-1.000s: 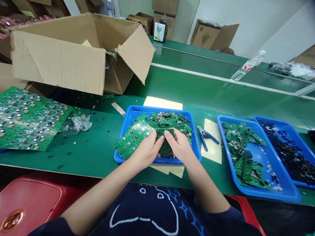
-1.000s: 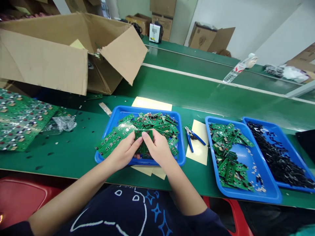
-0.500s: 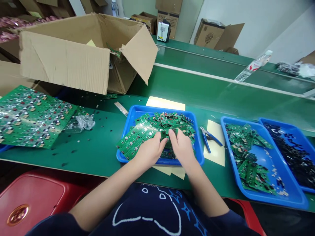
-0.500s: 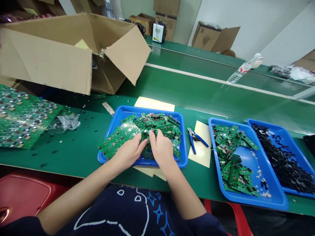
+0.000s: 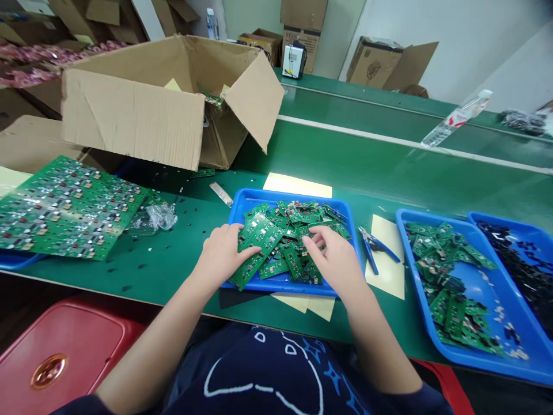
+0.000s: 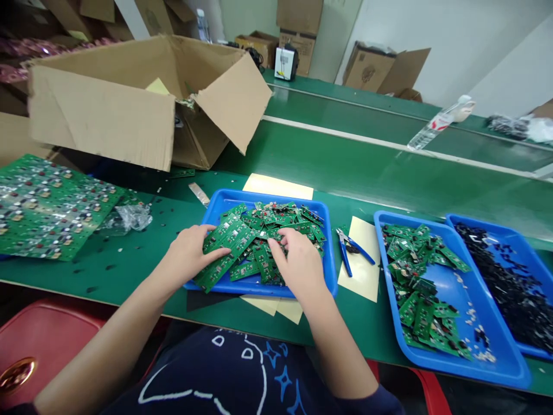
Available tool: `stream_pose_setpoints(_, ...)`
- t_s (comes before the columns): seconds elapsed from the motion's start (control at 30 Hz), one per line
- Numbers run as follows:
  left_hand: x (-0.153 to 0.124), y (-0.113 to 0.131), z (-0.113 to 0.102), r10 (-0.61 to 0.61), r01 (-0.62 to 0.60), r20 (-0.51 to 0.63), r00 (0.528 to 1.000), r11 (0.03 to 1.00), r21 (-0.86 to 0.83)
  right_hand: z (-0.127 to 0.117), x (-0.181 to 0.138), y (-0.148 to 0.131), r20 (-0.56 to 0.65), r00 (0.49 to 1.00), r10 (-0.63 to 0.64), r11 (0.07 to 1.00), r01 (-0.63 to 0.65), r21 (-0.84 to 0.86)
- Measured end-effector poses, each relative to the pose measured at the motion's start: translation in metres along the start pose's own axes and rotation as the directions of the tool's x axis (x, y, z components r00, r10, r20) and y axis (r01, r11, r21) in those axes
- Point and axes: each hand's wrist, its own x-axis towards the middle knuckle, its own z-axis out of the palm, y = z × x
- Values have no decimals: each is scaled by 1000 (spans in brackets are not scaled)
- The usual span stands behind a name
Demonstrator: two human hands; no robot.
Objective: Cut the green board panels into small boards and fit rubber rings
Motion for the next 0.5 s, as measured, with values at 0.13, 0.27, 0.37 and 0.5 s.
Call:
stream_pose_setpoints(0.13,-3,-6,-8,39,-43,-22,999,965,-260,23,18,-4,-28,977,-209,961,211,181)
stream_pose_setpoints(0.27,-6,-4,-27,190,-182,-13,982,919,-349,35,40,-11,91,980,-175,867,109,486)
stream_pose_setpoints(0.37,-7,-2,-36,310,-298,-25,950,886,-355,34,50,-16,373,894,-248,777,-46,628)
stream_pose_setpoints(0.5,-11,-7,-38,130,-209,-193,973,851,-481,32,52,-13,426,877,-222,666,-182,723)
